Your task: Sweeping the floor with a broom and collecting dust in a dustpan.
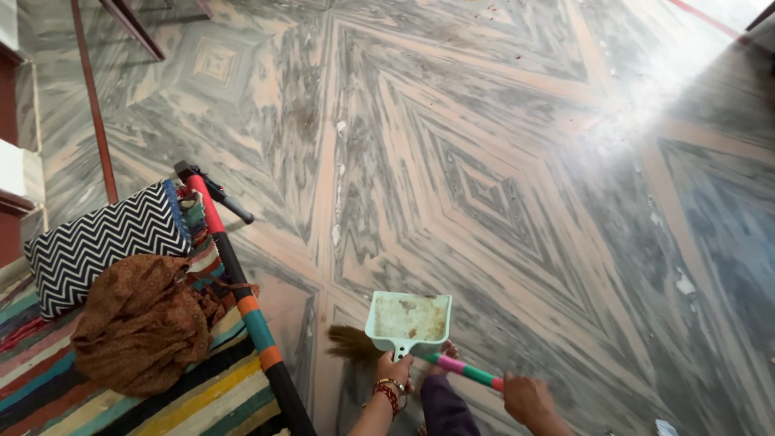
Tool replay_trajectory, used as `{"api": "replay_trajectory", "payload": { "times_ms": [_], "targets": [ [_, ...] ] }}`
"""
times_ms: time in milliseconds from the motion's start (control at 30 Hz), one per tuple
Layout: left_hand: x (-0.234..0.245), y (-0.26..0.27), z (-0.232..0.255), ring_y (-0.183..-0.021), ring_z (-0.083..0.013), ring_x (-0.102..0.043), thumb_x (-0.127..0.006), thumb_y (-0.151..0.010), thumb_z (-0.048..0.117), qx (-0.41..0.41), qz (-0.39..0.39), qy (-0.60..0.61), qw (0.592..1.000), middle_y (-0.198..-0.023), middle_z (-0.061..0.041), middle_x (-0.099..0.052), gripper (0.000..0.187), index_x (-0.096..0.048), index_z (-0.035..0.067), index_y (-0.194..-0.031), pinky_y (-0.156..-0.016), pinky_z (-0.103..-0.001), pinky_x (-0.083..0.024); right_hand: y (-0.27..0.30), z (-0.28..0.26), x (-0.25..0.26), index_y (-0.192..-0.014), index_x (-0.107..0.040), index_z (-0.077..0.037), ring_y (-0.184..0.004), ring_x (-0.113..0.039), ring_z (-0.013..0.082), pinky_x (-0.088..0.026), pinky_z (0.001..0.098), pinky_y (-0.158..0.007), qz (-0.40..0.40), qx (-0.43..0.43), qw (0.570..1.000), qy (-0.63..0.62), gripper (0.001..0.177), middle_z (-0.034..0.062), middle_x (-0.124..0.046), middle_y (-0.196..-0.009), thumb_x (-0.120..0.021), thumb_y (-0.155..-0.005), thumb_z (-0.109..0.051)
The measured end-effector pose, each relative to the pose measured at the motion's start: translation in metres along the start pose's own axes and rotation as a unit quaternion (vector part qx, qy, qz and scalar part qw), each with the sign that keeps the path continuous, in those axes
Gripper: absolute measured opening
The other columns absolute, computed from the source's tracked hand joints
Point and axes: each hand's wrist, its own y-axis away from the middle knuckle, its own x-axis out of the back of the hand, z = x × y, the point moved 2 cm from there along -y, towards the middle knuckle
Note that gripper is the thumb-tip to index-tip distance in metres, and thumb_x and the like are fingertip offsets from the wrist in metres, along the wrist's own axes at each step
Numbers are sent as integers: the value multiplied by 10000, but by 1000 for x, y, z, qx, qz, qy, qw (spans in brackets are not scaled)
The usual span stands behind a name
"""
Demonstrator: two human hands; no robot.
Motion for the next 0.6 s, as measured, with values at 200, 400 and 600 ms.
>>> {"api": "replay_trajectory", "payload": {
  "times_ms": [200,400,600],
  "targets": [
    [14,-9,29,-443,-158,-453,-700,-848,86,36,29,42,998,-659,-67,-543,411,-498,258,-1162,-417,-353,-401,-64,41,2,-1077,-646,-155,-947,-768,337,-603,506,-816,72,-179,980,-37,272,120,-772,-972,-519,-984,-377],
    [12,-28,58,-410,-157,-458,-697,-849,121,3,32,13,999,-623,-53,-533,283,-607,10,-1093,-370,-357,-410,-60,49,44,-1155,-608,-131,-1010,-722,440,-565,575,-863,82,-244,950,-174,334,196,-741,-1035,-571,-951,-392],
    [-14,-23,99,-417,-153,-498,-698,-864,163,0,43,-1,999,-625,-45,-558,252,-640,59,-1086,-387,-343,-462,-57,29,14,-1206,-559,-218,-930,-751,371,-572,571,-821,-27,-158,981,-113,341,143,-764,-969,-594,-924,-405]
  ]
}}
